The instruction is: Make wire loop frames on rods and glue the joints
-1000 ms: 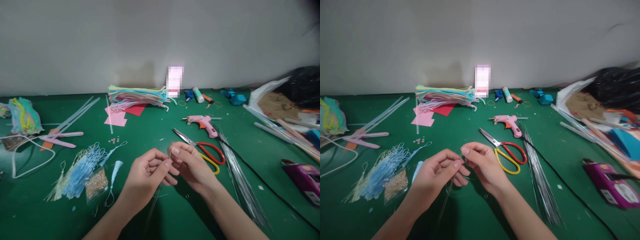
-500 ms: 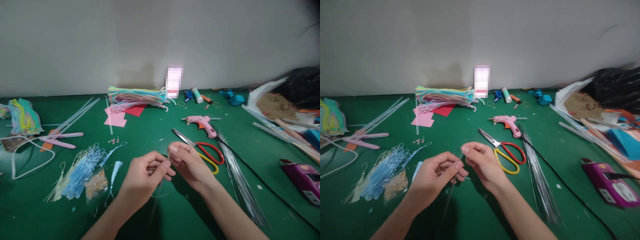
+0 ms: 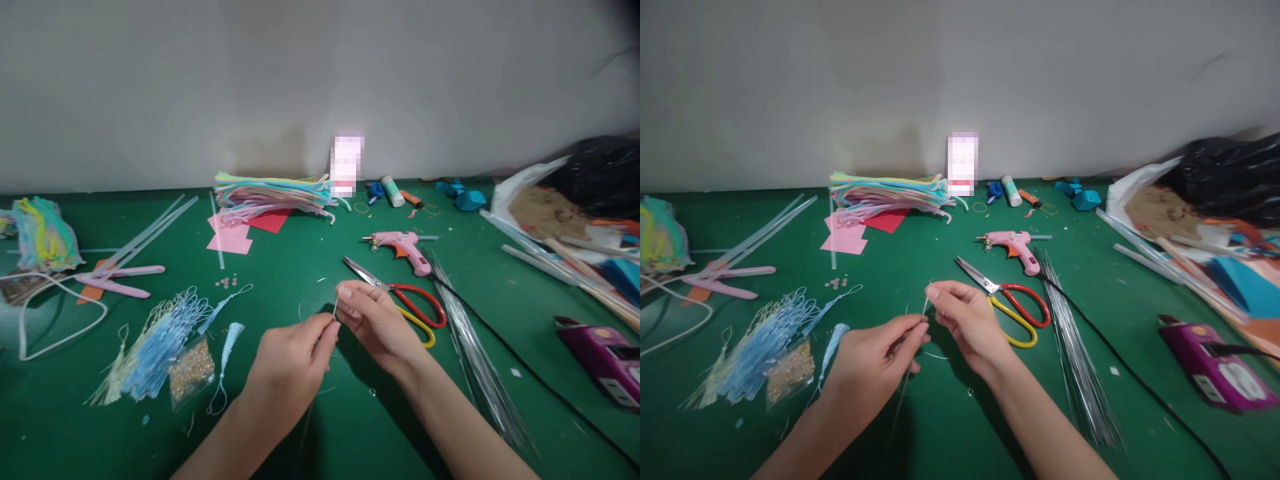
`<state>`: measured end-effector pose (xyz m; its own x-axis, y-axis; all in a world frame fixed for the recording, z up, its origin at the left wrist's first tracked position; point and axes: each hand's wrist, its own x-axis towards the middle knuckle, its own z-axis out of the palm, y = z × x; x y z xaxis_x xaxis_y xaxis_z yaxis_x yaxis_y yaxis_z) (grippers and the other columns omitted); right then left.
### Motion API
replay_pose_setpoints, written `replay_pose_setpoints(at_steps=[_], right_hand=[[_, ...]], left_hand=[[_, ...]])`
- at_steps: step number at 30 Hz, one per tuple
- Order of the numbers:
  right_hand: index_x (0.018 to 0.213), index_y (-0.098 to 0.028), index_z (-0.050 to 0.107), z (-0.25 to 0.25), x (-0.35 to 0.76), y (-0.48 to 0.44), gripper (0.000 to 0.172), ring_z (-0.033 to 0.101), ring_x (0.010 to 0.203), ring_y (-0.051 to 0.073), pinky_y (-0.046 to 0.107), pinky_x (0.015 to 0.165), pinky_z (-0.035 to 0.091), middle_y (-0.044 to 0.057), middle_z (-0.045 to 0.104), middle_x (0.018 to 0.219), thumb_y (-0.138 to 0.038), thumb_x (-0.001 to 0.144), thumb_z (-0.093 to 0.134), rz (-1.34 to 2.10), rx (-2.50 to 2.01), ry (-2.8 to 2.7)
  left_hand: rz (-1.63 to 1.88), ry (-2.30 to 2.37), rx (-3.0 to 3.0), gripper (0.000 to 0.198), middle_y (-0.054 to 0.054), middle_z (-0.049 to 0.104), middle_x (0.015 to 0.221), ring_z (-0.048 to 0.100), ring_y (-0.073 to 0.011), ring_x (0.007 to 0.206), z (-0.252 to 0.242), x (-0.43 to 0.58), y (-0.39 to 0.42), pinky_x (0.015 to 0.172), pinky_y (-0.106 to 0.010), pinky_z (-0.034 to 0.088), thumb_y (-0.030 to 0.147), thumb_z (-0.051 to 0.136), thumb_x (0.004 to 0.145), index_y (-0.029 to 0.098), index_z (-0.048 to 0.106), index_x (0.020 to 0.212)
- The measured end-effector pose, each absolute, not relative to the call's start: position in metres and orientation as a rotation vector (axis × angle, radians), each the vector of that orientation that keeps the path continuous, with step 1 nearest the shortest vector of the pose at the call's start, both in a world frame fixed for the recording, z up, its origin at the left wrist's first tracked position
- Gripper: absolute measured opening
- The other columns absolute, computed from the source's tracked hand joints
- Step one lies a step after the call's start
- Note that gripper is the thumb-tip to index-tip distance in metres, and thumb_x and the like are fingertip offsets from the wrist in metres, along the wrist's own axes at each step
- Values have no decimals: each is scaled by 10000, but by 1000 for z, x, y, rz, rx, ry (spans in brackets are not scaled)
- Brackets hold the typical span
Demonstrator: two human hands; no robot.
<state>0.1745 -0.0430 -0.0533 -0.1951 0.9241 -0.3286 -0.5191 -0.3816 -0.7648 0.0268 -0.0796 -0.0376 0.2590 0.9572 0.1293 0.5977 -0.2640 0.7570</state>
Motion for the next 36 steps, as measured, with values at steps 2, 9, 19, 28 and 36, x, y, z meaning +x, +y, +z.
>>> replay_pose_setpoints(at_steps=[2, 9, 19, 28, 36], right_hand=[[525, -186, 582, -54, 174, -43, 304, 288, 503, 69, 219, 475, 263, -68, 385, 510, -331, 628, 828, 1773, -972, -618], [531, -173, 570, -54, 174, -43, 320, 284, 500, 55, 206, 479, 259, -75, 385, 521, -332, 618, 834, 1790, -991, -594], [558, -171, 587, -55, 174, -43, 292, 282, 503, 55, 203, 483, 261, -76, 381, 528, -323, 632, 824, 1793, -981, -596], [528, -173, 557, -57, 174, -41, 319, 255, 498, 60, 224, 469, 221, -76, 372, 518, -316, 616, 829, 1762, -961, -607], [529, -166, 558, -56, 175, -42, 329, 271, 488, 51, 206, 459, 233, -75, 385, 514, -323, 612, 834, 1772, -957, -602]], left_hand=[[793, 1394, 1948, 199, -14, 714, 660, 625, -125, 458, -39, 27, -79, 501, -213, 446, 249, 515, 916, 214, 711, 913], [729, 1398, 2005, 233, -27, 730, 705, 646, -120, 469, -42, 28, -81, 490, -204, 430, 256, 475, 942, 200, 696, 894], [732, 1437, 1963, 212, -29, 715, 660, 634, -134, 468, -38, 29, -80, 480, -215, 418, 261, 488, 919, 196, 670, 832], [836, 1394, 1697, 190, -15, 675, 587, 601, -148, 475, -36, 30, -81, 490, -225, 437, 299, 570, 848, 232, 658, 694], [777, 1357, 1587, 177, -24, 703, 622, 636, -157, 521, -34, 30, -78, 513, -235, 464, 294, 572, 853, 209, 643, 714]])
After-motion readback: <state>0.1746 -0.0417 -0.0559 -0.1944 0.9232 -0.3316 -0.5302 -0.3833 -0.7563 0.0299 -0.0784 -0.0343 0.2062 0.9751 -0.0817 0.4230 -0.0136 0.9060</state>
